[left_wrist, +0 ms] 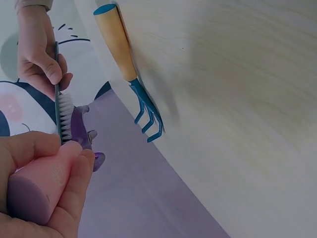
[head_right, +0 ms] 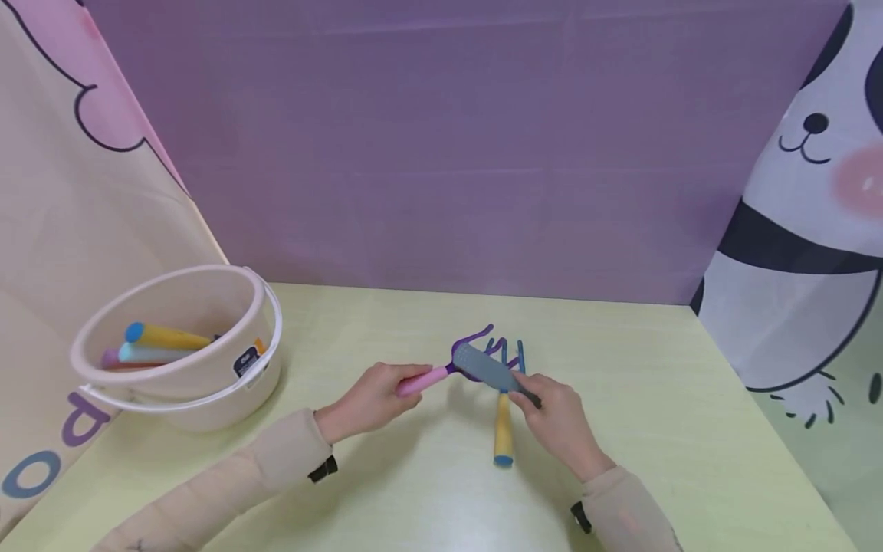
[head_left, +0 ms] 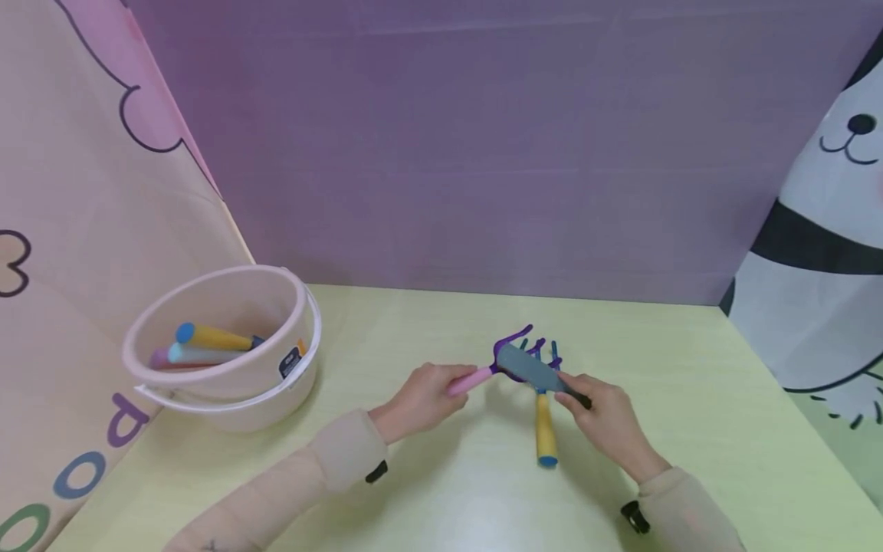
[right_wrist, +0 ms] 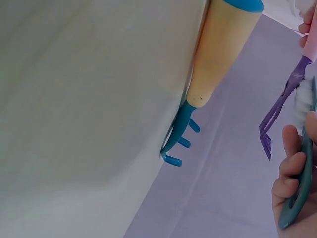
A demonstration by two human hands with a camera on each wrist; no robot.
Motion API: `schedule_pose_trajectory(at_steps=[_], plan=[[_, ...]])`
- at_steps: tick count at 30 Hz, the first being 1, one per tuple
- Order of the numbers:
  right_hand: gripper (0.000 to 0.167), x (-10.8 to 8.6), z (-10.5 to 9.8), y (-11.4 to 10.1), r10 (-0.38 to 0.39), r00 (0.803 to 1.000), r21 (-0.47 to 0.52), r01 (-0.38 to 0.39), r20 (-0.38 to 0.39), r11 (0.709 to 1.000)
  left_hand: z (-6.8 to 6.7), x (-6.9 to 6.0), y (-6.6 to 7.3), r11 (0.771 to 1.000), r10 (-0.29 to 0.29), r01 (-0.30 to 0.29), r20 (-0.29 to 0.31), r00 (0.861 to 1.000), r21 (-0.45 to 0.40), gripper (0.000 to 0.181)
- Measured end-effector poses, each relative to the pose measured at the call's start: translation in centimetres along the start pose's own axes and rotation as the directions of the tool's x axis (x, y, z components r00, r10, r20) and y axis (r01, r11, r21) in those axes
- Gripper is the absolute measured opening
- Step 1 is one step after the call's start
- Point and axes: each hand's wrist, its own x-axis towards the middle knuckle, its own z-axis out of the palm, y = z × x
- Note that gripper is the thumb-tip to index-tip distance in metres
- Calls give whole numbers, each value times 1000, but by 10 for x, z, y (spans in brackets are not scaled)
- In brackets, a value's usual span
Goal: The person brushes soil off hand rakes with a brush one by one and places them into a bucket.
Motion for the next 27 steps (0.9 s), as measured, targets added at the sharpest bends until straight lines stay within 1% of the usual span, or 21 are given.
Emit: schedule_pose_trajectory(at_steps=[2, 4, 7, 10, 16, 19, 22, 25, 27], plan=[[33, 0, -1, -2, -30, 999, -15, 30, -11, 999, -1, -1, 1, 1000, 12, -12, -3, 1000, 6, 41], [33, 1, -2, -3, -86, 995, -50, 83, -43, 995, -2, -2, 1, 1000, 24, -24, -11, 1000, 13, 40], [33, 3, -2, -4, -165, 982, -128, 153, -89, 980, -2, -3, 2, 1000, 31, -31, -20, 999, -2, 39], [31, 5, -2, -5, -206, 974, -197, 183, -100, 963, -1, -3, 1, 999, 28, -29, -30, 999, -23, 39], [28, 7, -2, -6, -215, 974, -275, 187, -74, 943, 3, -6, -1, 999, 10, -12, -27, 1000, -53, 39], [28, 8, -3, -7, -210, 976, -288, 184, -60, 940, 4, -8, -1, 998, 4, -5, -30, 1000, -58, 39], [29, 7, -3, -8, -192, 981, -257, 177, -37, 950, 4, -9, -1, 998, -16, 13, -41, 999, -67, 39], [31, 6, -4, -10, -153, 988, -189, 149, -5, 971, 5, -9, -2, 996, -45, 41, -47, 998, -76, 40], [31, 5, -4, -11, -118, 993, -141, 119, 17, 983, 5, -9, -2, 996, -51, 48, -52, 997, -71, 40]])
